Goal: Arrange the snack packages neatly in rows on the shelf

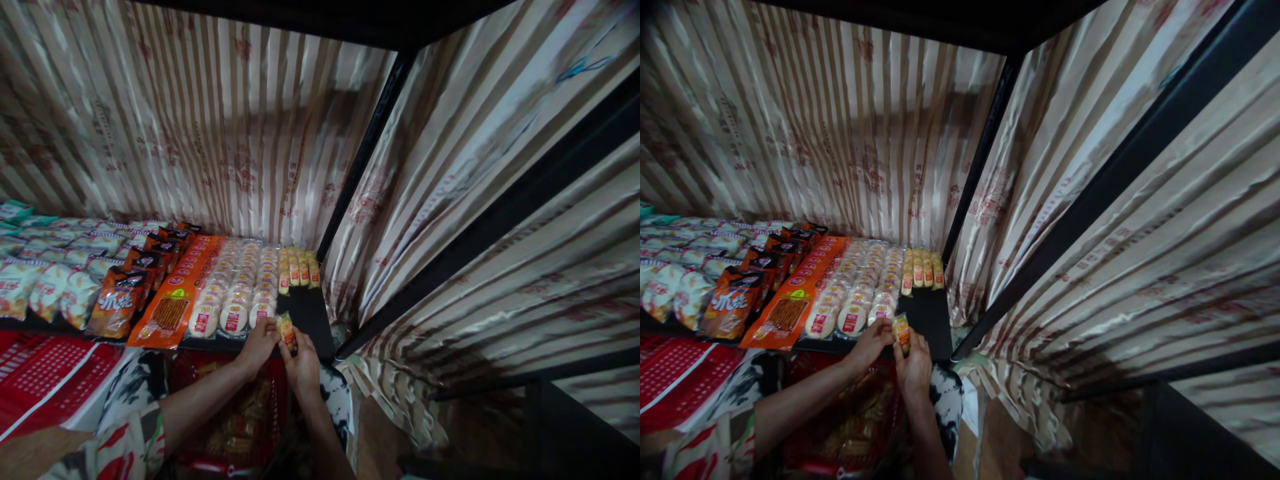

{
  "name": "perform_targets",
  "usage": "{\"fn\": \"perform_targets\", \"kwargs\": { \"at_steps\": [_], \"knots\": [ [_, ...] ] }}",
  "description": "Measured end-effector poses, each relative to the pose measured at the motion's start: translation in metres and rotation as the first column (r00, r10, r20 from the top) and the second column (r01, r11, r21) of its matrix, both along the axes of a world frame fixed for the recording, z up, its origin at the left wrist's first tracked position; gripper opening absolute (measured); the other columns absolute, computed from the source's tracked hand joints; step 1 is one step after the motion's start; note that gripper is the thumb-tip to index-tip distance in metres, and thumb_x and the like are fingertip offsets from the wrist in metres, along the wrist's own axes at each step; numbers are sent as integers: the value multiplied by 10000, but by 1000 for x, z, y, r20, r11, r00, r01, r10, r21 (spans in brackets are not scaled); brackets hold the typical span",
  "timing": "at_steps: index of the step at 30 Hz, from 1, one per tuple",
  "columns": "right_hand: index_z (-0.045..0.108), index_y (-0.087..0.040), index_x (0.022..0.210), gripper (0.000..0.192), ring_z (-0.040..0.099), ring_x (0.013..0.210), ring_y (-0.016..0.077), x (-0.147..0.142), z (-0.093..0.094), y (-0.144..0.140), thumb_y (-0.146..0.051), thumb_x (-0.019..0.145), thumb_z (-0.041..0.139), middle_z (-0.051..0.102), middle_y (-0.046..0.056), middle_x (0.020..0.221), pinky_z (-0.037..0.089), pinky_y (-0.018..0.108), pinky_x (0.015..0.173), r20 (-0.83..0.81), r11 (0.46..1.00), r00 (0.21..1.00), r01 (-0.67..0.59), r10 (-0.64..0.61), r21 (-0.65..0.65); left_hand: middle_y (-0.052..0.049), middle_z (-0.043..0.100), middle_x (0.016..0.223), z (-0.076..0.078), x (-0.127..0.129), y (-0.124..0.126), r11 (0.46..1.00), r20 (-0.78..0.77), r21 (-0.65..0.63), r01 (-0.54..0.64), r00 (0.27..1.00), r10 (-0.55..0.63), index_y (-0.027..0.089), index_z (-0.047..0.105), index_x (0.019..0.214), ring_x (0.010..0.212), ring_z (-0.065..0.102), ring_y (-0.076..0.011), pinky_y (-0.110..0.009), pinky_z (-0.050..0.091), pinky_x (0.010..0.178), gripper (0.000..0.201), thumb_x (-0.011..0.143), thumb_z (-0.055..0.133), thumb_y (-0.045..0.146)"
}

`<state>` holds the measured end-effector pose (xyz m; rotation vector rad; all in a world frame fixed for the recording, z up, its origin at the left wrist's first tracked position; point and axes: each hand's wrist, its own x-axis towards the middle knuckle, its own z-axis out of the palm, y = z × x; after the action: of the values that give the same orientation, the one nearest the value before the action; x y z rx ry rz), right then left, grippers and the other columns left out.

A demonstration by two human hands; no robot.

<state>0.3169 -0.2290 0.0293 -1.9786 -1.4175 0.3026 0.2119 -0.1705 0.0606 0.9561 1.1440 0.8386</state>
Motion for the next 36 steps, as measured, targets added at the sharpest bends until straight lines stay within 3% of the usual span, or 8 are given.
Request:
{"fn": "perform_targets", "kwargs": {
  "at_steps": [5, 8, 11, 20, 25, 36],
  "knots": [
    [591, -94, 1178, 413, 575, 989, 266, 13, -5, 21, -326, 852, 487, 649, 150, 1040, 442, 352, 874, 92, 997, 993, 71, -72, 21, -28, 674, 819, 12, 22, 10, 997, -63, 67, 35, 998, -31, 151, 598, 813, 820, 627, -153, -253, 471, 817, 282, 643, 485, -43],
    [588, -89, 1182, 409, 571, 957, 262, 20, -11, 32, -300, 853, 467, 649, 147, 1026, 441, 349, 846, 133, 994, 985, 100, -106, 50, -24, 693, 889, 14, 32, 15, 992, -67, 76, 98, 993, -93, 164, 603, 937, 863, 639, -138, -251, 473, 855, 381, 651, 475, -53],
    [586, -79, 1182, 413, 563, 954, 263, 27, -17, 43, -296, 858, 449, 641, 157, 1041, 436, 350, 844, 135, 990, 983, 113, -124, 86, -59, 685, 1025, 10, 42, 20, 987, -95, 97, 124, 989, -115, 165, 575, 1067, 920, 641, -136, -241, 477, 861, 430, 696, 479, -30],
    [551, -67, 1196, 437, 563, 934, 268, 37, -27, 69, -225, 809, 423, 635, 156, 1017, 431, 358, 853, 41, 979, 985, 161, -167, 124, -87, 679, 1099, -10, 65, 42, 958, -366, 195, 211, 922, -128, 151, 623, 1092, 1065, 599, -195, -265, 427, 944, 349, 774, 489, 103],
    [531, -45, 1226, 480, 560, 948, 281, 40, -30, 77, -168, 784, 392, 630, 176, 1029, 425, 379, 868, 58, 983, 985, 153, -160, 103, -75, 665, 1153, -13, 68, 50, 955, -348, 203, 215, 928, -135, 174, 610, 1155, 1105, 583, -199, -274, 414, 972, 397, 778, 495, 119],
    [511, -55, 1262, 506, 552, 969, 282, 49, -37, 107, -235, 795, 432, 627, 179, 1042, 430, 374, 853, -31, 970, 980, 200, -197, 137, -111, 603, 1263, -20, 78, 63, 992, -177, 113, 64, 983, -44, 151, 561, 1225, 1219, 513, -225, -301, 356, 1053, 418, 809, 565, 191]
  ]
}}
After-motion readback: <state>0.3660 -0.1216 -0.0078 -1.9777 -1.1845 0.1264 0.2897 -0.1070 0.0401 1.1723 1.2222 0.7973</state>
